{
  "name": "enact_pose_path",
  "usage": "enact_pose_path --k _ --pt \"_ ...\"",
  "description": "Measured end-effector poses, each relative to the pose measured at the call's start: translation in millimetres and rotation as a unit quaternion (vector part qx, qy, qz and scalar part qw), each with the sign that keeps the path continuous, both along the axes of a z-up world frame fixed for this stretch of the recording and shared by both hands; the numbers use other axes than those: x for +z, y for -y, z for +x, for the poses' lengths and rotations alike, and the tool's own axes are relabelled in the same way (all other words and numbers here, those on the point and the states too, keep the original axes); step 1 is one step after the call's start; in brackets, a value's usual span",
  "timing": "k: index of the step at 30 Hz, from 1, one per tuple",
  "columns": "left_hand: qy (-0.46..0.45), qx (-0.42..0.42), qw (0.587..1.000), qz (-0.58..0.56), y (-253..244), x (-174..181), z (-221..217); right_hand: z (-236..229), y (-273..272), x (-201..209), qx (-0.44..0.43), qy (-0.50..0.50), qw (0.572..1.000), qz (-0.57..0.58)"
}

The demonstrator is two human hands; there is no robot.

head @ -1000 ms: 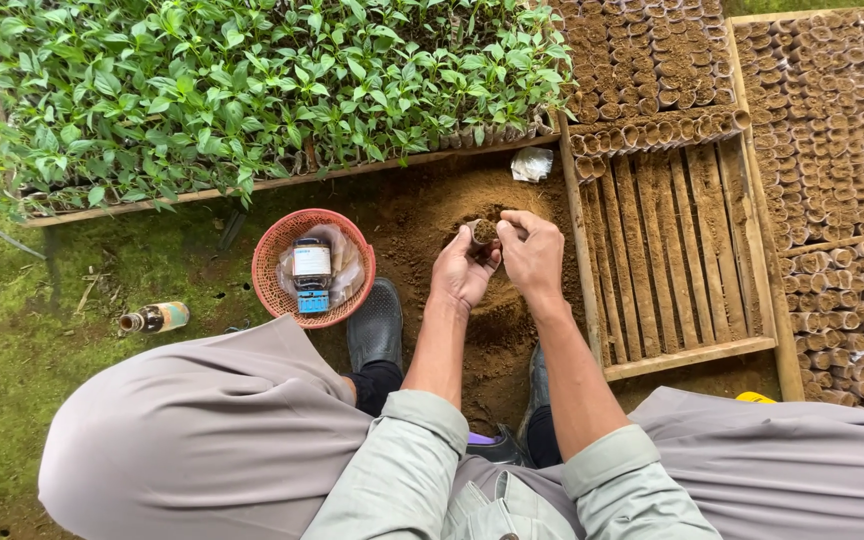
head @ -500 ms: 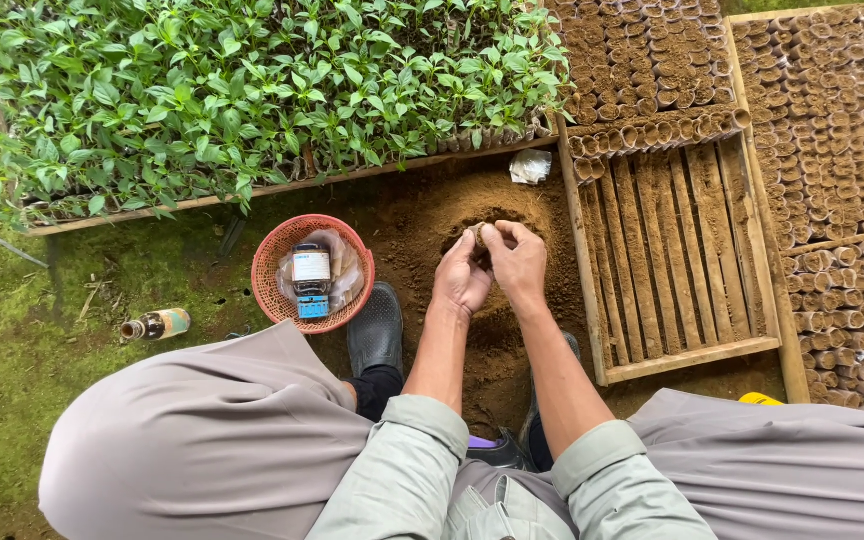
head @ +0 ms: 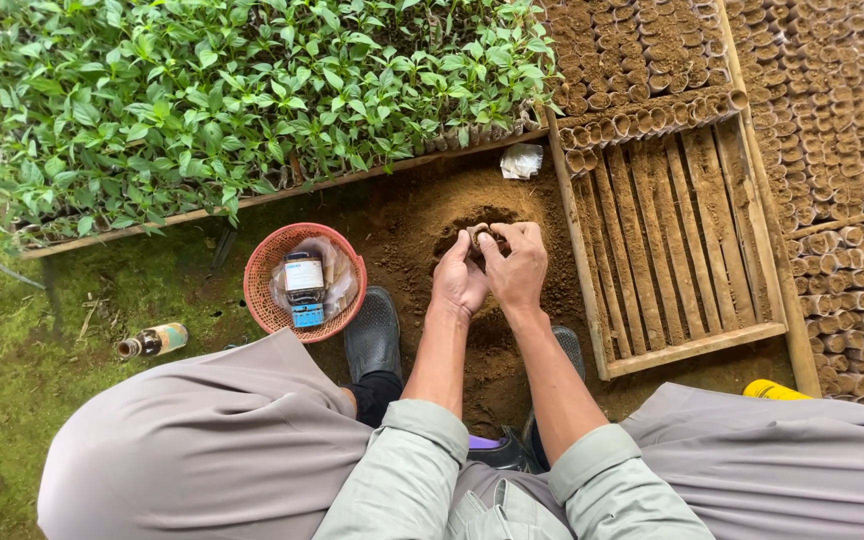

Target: Preparing and filling small paper seedling pots with soil in a wooden grid frame.

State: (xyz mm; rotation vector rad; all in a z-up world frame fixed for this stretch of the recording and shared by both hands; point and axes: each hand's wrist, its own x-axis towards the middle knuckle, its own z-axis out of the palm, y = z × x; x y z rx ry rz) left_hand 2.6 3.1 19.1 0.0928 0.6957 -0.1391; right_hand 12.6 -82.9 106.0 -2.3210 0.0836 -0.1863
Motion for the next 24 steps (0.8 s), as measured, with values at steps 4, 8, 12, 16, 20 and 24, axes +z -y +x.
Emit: enact_pose_path --k 4,8,12,16,20,24 --pt "-0.015 -0.004 1.0 0.0 4 43 -1 1 4 -9 -0.009 0.0 1.0 0.01" --pt "-0.039 -0.031 0.998 0.026 14 82 8 6 21 -17 -0.043 -0.061 0.993 0.086" --pt "-0.031 -0.098 0.989 0.107 41 86 27 21 45 -14 -0.104 -0.089 0.974 0.18" --pt "-0.013 -0.15 0.975 0.164 81 86 58 52 82 -12 -0.166 -0.081 0.948 0.26" --pt "0.033 -0.24 0.936 0.254 121 60 86 84 122 -22 -0.238 -0.074 0.895 0.37" --pt "0.112 -0.361 0.817 0.435 146 36 118 126 162 -38 -0.258 -0.039 0.9 0.349"
